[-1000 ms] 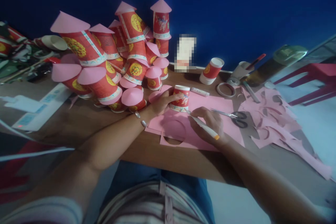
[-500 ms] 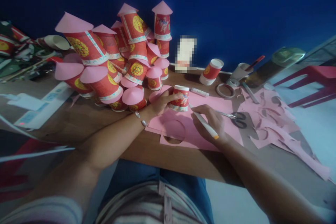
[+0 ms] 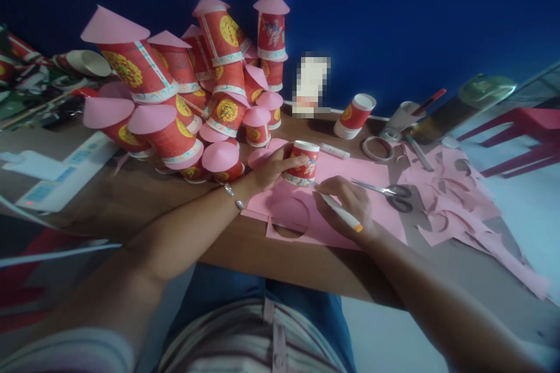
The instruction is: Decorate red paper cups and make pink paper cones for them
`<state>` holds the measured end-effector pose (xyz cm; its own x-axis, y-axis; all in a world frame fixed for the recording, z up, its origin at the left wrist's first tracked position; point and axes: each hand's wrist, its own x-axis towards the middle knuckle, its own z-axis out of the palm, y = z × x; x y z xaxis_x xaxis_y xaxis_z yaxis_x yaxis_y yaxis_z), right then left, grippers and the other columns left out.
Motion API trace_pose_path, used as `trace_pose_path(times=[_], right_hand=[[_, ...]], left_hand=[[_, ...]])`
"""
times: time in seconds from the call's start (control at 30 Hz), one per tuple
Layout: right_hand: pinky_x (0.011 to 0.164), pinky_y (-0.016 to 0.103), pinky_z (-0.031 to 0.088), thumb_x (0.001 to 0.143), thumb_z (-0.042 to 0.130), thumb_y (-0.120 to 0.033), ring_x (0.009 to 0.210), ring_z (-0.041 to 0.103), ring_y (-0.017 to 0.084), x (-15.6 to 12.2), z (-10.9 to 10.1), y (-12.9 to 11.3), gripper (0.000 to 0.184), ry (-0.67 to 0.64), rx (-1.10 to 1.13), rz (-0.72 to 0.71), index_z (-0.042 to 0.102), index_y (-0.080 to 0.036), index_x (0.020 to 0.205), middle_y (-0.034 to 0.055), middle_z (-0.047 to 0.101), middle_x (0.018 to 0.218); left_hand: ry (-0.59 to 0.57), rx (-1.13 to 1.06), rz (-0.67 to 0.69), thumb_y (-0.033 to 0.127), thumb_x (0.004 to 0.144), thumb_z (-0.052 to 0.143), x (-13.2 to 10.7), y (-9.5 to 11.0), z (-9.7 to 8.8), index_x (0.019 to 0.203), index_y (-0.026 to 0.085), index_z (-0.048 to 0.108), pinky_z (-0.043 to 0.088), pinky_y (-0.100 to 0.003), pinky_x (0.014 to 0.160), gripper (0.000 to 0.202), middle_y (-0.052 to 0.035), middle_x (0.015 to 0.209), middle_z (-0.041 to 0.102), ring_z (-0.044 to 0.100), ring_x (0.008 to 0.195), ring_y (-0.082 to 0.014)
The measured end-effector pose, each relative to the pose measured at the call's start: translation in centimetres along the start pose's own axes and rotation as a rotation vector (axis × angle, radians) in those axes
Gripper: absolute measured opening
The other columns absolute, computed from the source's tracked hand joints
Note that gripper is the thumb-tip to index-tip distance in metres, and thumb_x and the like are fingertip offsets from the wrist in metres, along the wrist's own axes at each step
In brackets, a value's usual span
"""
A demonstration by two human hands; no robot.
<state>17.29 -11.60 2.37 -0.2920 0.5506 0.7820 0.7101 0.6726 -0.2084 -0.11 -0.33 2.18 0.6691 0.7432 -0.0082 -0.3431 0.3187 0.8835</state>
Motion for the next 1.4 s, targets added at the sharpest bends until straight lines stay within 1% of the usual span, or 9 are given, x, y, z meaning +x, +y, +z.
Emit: trace_pose_path(times=[0.53, 0.73, 0.87, 1.0, 1.1, 1.17, 1.2, 1.27, 1.4], right_hand=[[0.057, 0.024, 0.052, 0.09, 0.066, -0.013, 0.065, 0.069, 0.014, 0.0, -0.1, 0.0, 0.018, -0.006, -0.011, -0.005, 0.06, -0.023, 0.103, 0.0013, 0.071, 0.078], [0.061, 0.026, 0.054, 0.09, 0.067, -0.01, 0.072, 0.069, 0.016, 0.0, -0.7, 0.5, 0.025, 0.016, -0.003, 0.01, 0.063, -0.023, 0.111, 0.0039, 0.071, 0.086], [0.074, 0.034, 0.059, 0.095, 0.062, -0.015, 0.091, 0.071, 0.023, 0.3, -1.0, 1.7, 0.031, 0.003, -0.054, 0.112, 0.064, -0.025, 0.123, 0.0096, 0.071, 0.103], [0.084, 0.043, 0.061, 0.097, 0.061, -0.028, 0.106, 0.07, 0.029, 0.0, -0.5, 3.4, 0.037, -0.041, -0.037, 0.292, 0.059, -0.021, 0.133, 0.0154, 0.07, 0.119], [0.083, 0.042, 0.06, 0.1, 0.056, -0.032, 0.098, 0.071, 0.026, -0.2, -0.2, 4.3, 0.031, -0.022, -0.042, 0.382, 0.061, -0.023, 0.129, 0.0112, 0.073, 0.109], [0.082, 0.041, 0.059, 0.101, 0.054, -0.033, 0.094, 0.071, 0.025, -0.3, -0.1, 4.7, 0.028, -0.016, -0.048, 0.401, 0.062, -0.024, 0.126, 0.009, 0.073, 0.103], [0.082, 0.041, 0.059, 0.101, 0.054, -0.033, 0.093, 0.071, 0.025, -0.4, -0.1, 4.8, 0.028, -0.02, -0.051, 0.404, 0.062, -0.023, 0.126, 0.009, 0.073, 0.103], [0.081, 0.042, 0.059, 0.099, 0.058, -0.037, 0.089, 0.07, 0.025, -0.5, 0.0, 4.9, 0.033, -0.036, -0.065, 0.41, 0.06, -0.023, 0.13, 0.0106, 0.071, 0.107], [0.077, 0.044, 0.061, 0.097, 0.062, -0.042, 0.082, 0.068, 0.023, -0.7, 0.1, 4.9, 0.046, -0.051, -0.059, 0.423, 0.055, -0.024, 0.138, 0.0113, 0.067, 0.11]], left_hand=[[0.028, -0.049, 0.023, 0.032, 0.074, 0.081, 0.1, -0.3, -0.4, 0.104, 0.015, 0.065, 0.052, -0.033, 0.084, 0.038, -0.0045, 0.091, 0.072, 0.067, 0.084, -0.0173], [0.016, -0.01, 0.054, 0.035, 0.075, 0.079, 0.1, -0.6, -0.8, 0.105, 0.015, 0.066, 0.052, -0.035, 0.084, 0.038, -0.0051, 0.093, 0.071, 0.067, 0.086, -0.0185], [-0.104, 0.168, 0.076, 0.029, 0.071, 0.085, -0.3, -0.3, -0.8, 0.115, 0.016, 0.066, 0.05, -0.038, 0.094, 0.049, -0.0091, 0.111, 0.071, 0.066, 0.105, -0.0229], [-0.271, 0.359, -0.001, 0.028, 0.067, 0.09, -0.6, 0.2, -1.0, 0.126, 0.02, 0.065, 0.049, -0.04, 0.097, 0.064, -0.0117, 0.125, 0.068, 0.064, 0.115, -0.0268], [-0.345, 0.337, -0.006, 0.039, 0.064, 0.092, -0.5, 0.1, -1.5, 0.124, 0.022, 0.068, 0.048, -0.041, 0.1, 0.067, -0.0133, 0.134, 0.065, 0.061, 0.122, -0.0293], [-0.358, 0.183, -0.014, 0.057, 0.07, 0.084, -0.3, -0.2, -1.9, 0.12, 0.019, 0.069, 0.05, -0.039, 0.094, 0.064, -0.0157, 0.126, 0.068, 0.065, 0.114, -0.0286], [-0.329, 0.12, -0.013, 0.066, 0.076, 0.076, -0.2, -0.4, -2.0, 0.117, 0.018, 0.07, 0.051, -0.039, 0.091, 0.064, -0.0166, 0.121, 0.07, 0.067, 0.11, -0.0279], [-0.169, 0.084, 0.038, 0.07, 0.083, 0.065, 0.2, -0.8, -2.2, 0.108, 0.016, 0.07, 0.052, -0.037, 0.086, 0.059, -0.0147, 0.108, 0.072, 0.069, 0.099, -0.024], [0.211, 0.334, 0.255, 0.047, 0.082, 0.076, 0.9, -1.1, -2.3, 0.098, 0.017, 0.065, 0.049, -0.029, 0.077, 0.036, -0.0041, 0.088, 0.069, 0.064, 0.078, -0.0144]])
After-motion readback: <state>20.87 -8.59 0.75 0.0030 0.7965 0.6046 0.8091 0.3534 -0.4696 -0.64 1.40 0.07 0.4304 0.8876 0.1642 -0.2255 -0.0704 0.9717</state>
